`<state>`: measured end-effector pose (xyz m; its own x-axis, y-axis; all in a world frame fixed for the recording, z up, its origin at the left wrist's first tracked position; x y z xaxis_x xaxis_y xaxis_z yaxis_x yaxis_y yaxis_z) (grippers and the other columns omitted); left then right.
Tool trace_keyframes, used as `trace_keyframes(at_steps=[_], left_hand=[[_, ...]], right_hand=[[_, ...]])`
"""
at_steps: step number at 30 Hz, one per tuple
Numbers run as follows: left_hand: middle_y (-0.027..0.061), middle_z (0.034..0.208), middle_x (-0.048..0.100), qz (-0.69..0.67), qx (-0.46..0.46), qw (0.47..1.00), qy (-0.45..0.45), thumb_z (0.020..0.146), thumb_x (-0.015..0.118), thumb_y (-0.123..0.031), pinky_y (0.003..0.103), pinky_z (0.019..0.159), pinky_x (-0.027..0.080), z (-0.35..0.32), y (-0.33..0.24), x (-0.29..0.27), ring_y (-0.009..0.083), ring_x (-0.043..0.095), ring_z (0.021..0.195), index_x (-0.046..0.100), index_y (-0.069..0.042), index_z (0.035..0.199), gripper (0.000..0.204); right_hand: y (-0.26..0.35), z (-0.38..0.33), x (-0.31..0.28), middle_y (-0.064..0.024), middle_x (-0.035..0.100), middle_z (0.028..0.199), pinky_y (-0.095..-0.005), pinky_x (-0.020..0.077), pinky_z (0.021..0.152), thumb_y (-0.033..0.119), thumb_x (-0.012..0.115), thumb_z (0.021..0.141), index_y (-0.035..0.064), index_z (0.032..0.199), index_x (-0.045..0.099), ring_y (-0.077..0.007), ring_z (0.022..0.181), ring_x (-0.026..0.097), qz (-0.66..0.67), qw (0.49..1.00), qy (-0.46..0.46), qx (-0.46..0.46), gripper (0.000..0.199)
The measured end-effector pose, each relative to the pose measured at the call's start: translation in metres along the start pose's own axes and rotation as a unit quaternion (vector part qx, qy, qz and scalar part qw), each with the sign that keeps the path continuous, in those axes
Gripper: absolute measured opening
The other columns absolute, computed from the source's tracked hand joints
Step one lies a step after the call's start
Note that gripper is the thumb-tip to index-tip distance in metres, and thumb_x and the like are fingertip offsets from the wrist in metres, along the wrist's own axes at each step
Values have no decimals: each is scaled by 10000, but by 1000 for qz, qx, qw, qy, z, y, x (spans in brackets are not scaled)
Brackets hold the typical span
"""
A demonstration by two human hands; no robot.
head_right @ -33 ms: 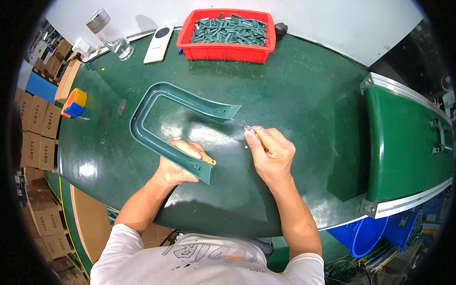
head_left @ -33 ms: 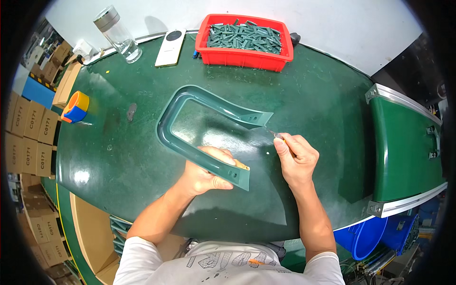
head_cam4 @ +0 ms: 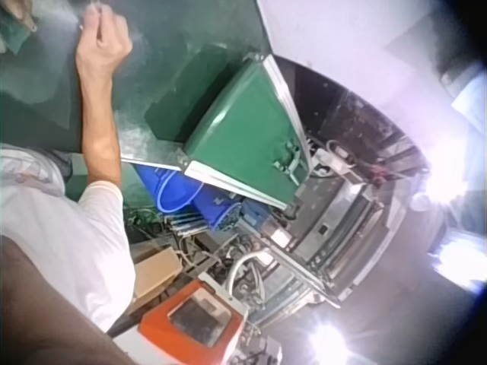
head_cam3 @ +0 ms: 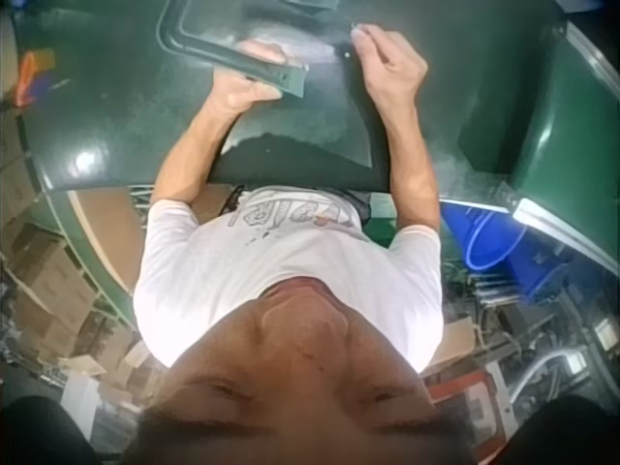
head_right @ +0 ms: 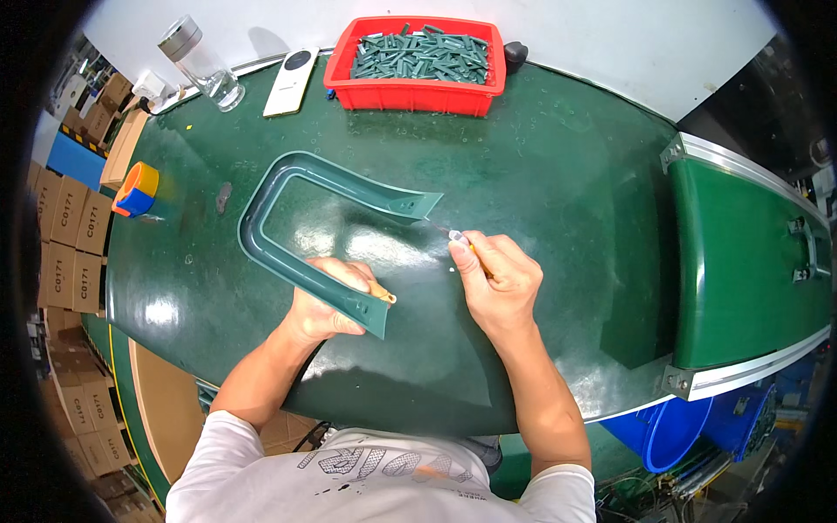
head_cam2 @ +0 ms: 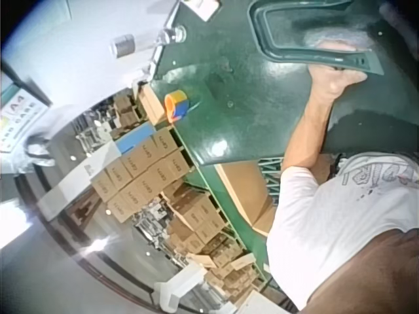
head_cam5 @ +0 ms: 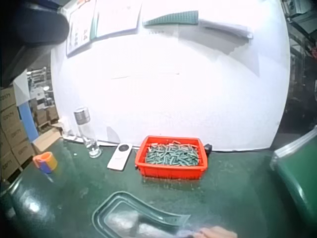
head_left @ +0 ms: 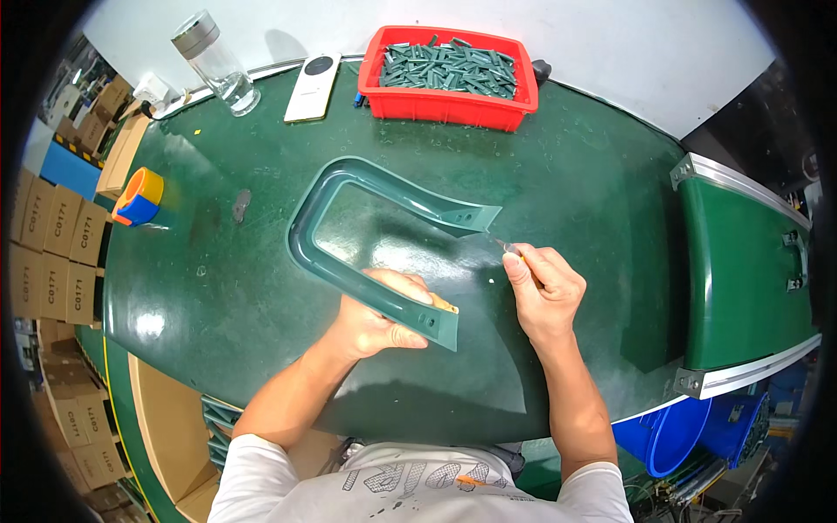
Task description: Debur and inspect green U-shaped plastic handles and place them into a shipping box.
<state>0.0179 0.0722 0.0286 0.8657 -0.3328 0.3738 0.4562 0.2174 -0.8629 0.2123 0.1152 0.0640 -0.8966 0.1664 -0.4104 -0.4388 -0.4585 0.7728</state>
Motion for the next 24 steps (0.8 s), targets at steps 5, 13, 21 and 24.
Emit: trace_keyframes(at_steps=[5,13,21,24], left_hand=[[149,765,663,-18,-3,1000,4,569,878,-124,346,613,518,3,-4,9,274,655,727,641,-21,934,448],[151,867,670,4,-20,999,49,632,841,-93,341,668,517,-3,7,7,245,654,809,624,-3,988,425],[164,830,667,-28,-36,995,92,584,858,-64,360,652,532,0,6,27,290,658,796,654,-8,909,387],[177,793,670,-41,-45,995,75,570,874,-106,366,618,531,-2,14,19,297,657,749,656,-2,884,396]], right_hand=[[-4,0,-7,-72,612,658,-243,412,506,102,714,800,-21,871,691,-123,554,542,-19,999,-48,-7,144],[-8,5,-16,-80,615,664,-245,409,511,96,709,805,-22,878,686,-134,556,542,-54,996,-74,15,141],[-54,11,-39,-34,597,675,-193,368,473,206,645,886,-27,951,686,-56,540,490,60,975,-95,191,245],[-52,11,-23,-74,603,628,-207,405,451,263,549,939,-45,858,643,-104,495,543,213,947,4,242,331]])
Point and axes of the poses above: each hand's wrist, its own z-axis towards the middle knuckle, its own x-axis out of the palm, y = z × x, the point moved 8 cm from there along z, towards the middle knuckle
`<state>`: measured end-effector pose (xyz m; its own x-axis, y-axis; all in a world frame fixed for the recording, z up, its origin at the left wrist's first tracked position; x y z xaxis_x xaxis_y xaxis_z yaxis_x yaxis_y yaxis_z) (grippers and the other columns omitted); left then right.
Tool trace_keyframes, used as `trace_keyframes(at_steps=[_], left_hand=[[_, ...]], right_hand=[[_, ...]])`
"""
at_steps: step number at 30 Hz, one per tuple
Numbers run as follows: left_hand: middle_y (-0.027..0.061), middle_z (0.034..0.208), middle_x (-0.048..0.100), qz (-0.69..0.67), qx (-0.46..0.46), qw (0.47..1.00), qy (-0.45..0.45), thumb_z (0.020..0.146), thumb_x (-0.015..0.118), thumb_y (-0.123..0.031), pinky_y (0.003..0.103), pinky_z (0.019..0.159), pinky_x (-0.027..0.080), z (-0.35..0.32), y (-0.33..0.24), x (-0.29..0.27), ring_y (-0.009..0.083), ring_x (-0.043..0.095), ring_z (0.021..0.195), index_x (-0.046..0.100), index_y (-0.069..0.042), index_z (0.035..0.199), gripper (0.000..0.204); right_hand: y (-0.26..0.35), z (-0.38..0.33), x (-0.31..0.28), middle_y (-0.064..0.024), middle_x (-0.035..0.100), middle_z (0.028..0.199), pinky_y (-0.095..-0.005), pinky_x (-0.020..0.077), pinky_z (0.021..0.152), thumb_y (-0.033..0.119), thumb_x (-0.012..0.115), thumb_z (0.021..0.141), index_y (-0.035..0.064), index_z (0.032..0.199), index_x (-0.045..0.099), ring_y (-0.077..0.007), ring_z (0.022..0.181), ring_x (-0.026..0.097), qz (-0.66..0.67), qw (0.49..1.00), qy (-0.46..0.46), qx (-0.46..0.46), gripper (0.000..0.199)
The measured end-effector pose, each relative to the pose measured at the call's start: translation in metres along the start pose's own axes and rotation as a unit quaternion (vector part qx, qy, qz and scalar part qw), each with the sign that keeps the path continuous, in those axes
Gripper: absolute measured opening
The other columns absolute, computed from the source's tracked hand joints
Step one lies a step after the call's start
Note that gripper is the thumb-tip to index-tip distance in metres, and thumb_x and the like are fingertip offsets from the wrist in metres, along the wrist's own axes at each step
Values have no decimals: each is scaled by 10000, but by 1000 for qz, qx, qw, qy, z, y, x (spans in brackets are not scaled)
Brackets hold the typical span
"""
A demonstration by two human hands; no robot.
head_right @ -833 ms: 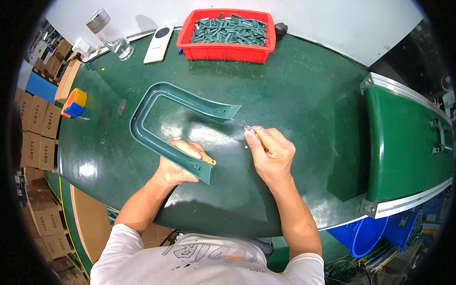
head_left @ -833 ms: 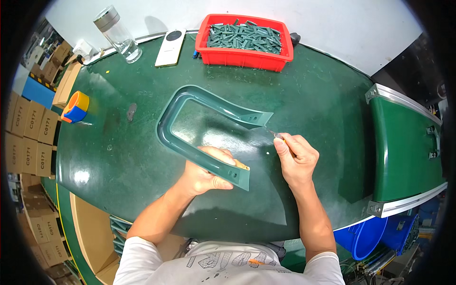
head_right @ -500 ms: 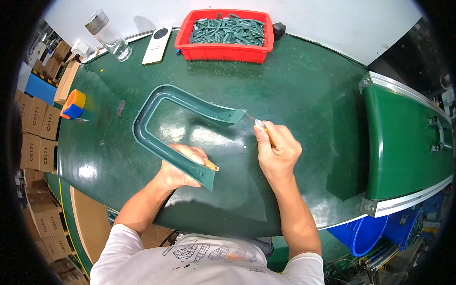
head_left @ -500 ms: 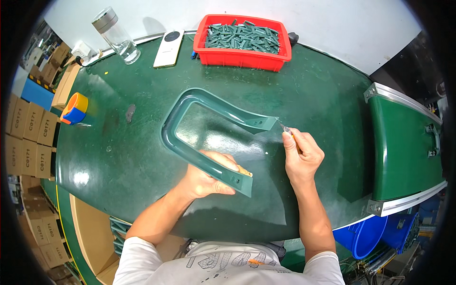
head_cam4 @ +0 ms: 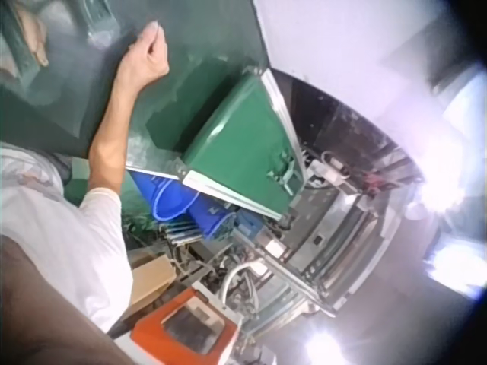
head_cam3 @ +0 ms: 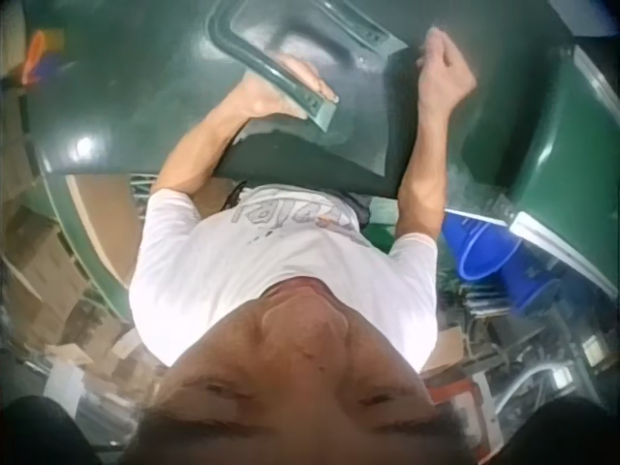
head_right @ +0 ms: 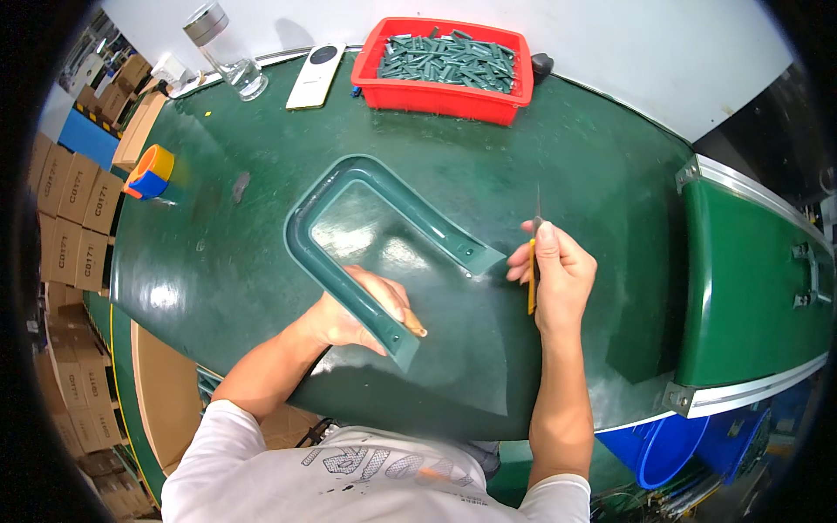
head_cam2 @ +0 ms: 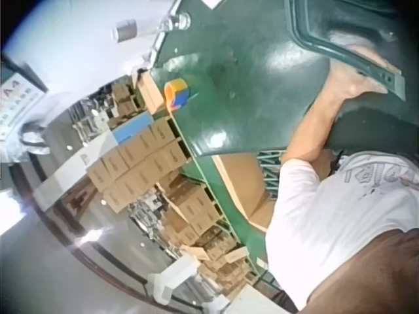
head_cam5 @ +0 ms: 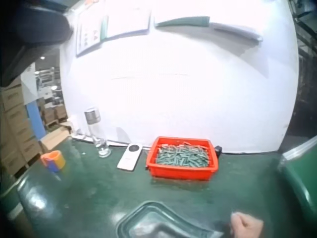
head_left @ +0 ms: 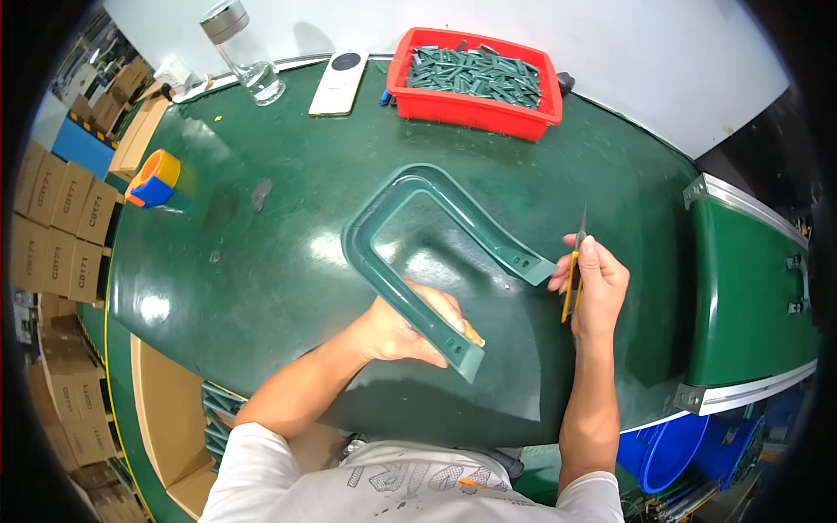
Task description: Debur and inspect green U-shaped plastic handles and place them into a shipping box.
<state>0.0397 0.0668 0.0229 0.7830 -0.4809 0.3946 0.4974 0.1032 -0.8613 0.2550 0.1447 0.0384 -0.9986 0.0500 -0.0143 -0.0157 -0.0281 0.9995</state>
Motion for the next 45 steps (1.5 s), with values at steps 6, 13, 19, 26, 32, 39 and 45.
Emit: trace_keyframes(at_steps=[6,13,19,26,32,39,45], left_hand=[[198,768,667,-32,13,999,1,555,880,-133,371,603,538,5,-10,-3,314,659,737,635,-1,864,415],[205,777,666,-20,12,1000,6,548,882,-127,367,599,537,-1,-1,-10,308,658,737,635,-2,870,424],[201,769,663,-23,8,1000,2,543,884,-126,368,602,539,0,-4,-9,311,659,739,633,-1,870,431],[183,798,668,-1,-6,1000,-1,557,881,-130,363,633,532,2,-6,-6,287,658,758,634,0,870,419],[94,888,667,121,-48,983,-126,642,835,-87,291,695,496,-3,-1,-34,159,625,795,643,0,913,343],[118,831,674,304,-4,940,-155,596,804,23,322,660,509,2,-26,-29,190,638,736,648,13,858,305],[95,772,652,576,92,799,-146,473,665,11,336,584,492,4,-42,-19,250,572,664,662,4,813,340]], right_hand=[[-8,-14,31,-102,553,509,-242,392,355,335,502,947,-22,719,583,-144,367,495,172,954,221,102,431],[-8,-20,35,-91,555,510,-224,382,357,343,516,938,-8,689,592,-122,355,484,125,951,258,113,437],[-7,-22,35,-87,560,518,-220,378,356,322,511,943,-11,692,593,-117,356,484,124,951,260,110,425],[-5,-22,35,-80,559,514,-219,383,361,322,509,946,-7,693,598,-112,364,487,111,952,265,104,424],[-7,-37,61,-26,561,495,-219,398,401,249,604,902,10,652,612,-76,408,518,-53,932,352,74,346],[-22,-1,23,-72,458,473,-252,317,336,351,428,976,16,738,543,-149,343,403,230,956,150,101,427],[-32,6,16,-63,443,473,-255,294,341,354,400,984,39,754,530,-144,339,369,237,958,100,127,412]])
Point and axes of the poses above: each hand's wrist, its own z-axis towards the middle knuckle, its own x-axis out of the palm, y = z × x, the point moved 8 cm from there along z, towards the middle knuckle
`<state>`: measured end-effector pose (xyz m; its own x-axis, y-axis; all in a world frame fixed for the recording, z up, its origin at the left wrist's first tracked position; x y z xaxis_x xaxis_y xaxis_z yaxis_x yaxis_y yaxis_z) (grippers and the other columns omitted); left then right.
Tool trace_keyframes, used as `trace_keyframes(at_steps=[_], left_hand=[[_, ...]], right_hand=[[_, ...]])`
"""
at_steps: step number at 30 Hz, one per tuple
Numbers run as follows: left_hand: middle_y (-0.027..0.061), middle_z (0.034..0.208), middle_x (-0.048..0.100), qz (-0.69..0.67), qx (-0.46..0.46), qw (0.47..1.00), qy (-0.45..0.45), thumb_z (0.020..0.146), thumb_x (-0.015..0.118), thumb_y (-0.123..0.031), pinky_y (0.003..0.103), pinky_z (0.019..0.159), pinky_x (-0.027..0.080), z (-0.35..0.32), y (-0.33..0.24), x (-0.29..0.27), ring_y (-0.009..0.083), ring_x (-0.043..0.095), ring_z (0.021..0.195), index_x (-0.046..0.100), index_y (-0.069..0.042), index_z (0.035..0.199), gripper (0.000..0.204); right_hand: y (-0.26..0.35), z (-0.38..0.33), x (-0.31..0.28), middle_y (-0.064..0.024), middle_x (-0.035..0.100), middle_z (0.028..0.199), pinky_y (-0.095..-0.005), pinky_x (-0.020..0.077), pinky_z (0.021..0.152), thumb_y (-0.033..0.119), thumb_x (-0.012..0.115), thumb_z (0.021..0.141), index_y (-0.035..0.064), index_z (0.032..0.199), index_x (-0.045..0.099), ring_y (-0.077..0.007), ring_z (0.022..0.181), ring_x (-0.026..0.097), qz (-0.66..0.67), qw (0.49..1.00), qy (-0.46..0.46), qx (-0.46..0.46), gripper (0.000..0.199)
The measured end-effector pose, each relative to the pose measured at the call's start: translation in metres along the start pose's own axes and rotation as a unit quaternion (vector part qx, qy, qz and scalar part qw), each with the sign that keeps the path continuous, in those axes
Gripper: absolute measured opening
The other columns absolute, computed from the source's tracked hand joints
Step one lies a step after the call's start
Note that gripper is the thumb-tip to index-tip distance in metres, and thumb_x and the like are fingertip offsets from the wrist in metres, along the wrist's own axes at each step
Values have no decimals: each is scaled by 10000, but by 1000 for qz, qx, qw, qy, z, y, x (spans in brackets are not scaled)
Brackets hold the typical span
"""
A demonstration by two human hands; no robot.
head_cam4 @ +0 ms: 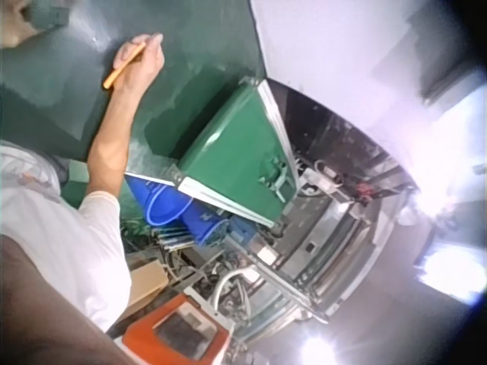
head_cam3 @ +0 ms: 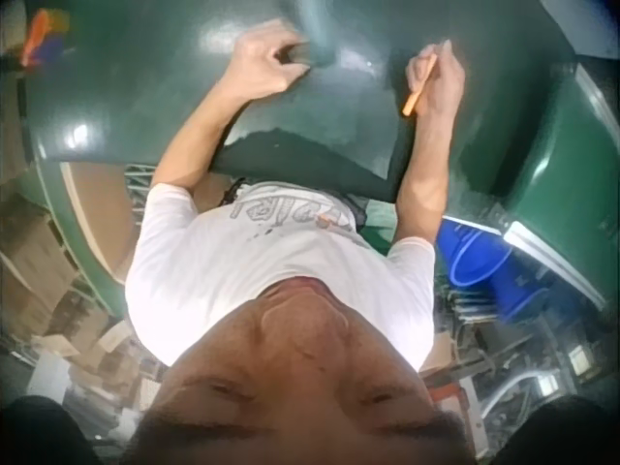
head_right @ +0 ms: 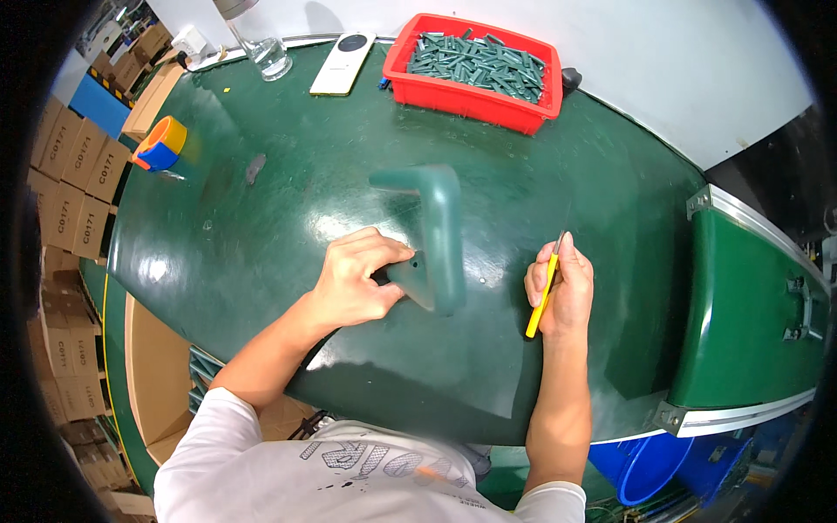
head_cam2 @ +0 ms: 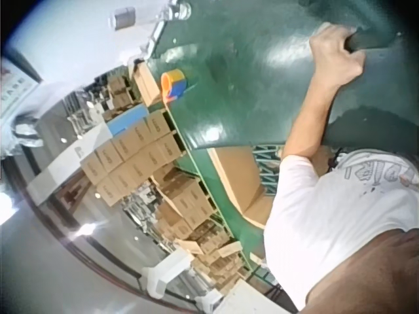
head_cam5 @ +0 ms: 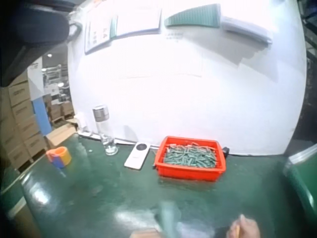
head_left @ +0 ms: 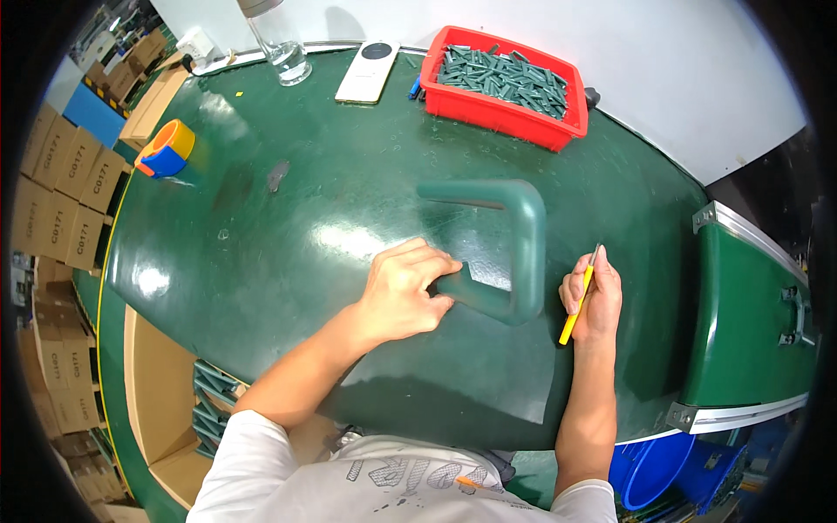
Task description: Debur and inspect green U-shaped plastic handles and place them into a shipping box.
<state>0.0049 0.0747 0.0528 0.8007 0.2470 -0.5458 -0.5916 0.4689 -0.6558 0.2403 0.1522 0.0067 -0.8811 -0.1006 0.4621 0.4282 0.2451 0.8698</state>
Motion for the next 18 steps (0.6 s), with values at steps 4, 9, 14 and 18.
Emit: trace_keyframes(at_steps=[4,9,14,18], left_hand=[[114,782,650,14,8,1000,-13,513,712,2,334,571,481,0,-5,1,249,576,647,656,14,868,360],[118,788,648,25,2,999,-38,559,763,-42,334,598,486,-1,-4,-3,255,589,664,656,10,878,340],[124,760,642,22,-3,999,-45,577,764,-46,345,591,490,-1,-3,-3,262,601,660,658,15,874,322],[126,730,635,17,-18,999,-40,586,760,-58,343,570,490,-2,-2,-3,265,602,633,660,18,861,302]], right_hand=[[-2,2,-6,-57,432,476,-256,287,349,347,390,988,40,773,525,-145,346,364,7,1000,-18,3,398],[-1,1,-4,-57,429,475,-254,286,351,333,379,993,35,777,530,-147,348,360,9,1000,-23,-2,398],[-2,1,-2,-57,427,472,-255,285,349,326,373,996,31,775,534,-147,343,356,5,1000,-22,-7,402],[-1,1,-1,-55,429,471,-255,284,346,321,369,998,32,774,536,-144,339,359,6,1000,-19,-12,402]])
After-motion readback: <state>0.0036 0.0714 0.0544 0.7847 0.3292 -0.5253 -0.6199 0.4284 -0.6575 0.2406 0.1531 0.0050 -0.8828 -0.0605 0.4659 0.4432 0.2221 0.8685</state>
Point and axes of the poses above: each hand's wrist, its own z-axis towards the middle knuckle, its own x-axis out of the palm, y = z × x, the point moved 8 cm from there along z, towards the middle knuckle
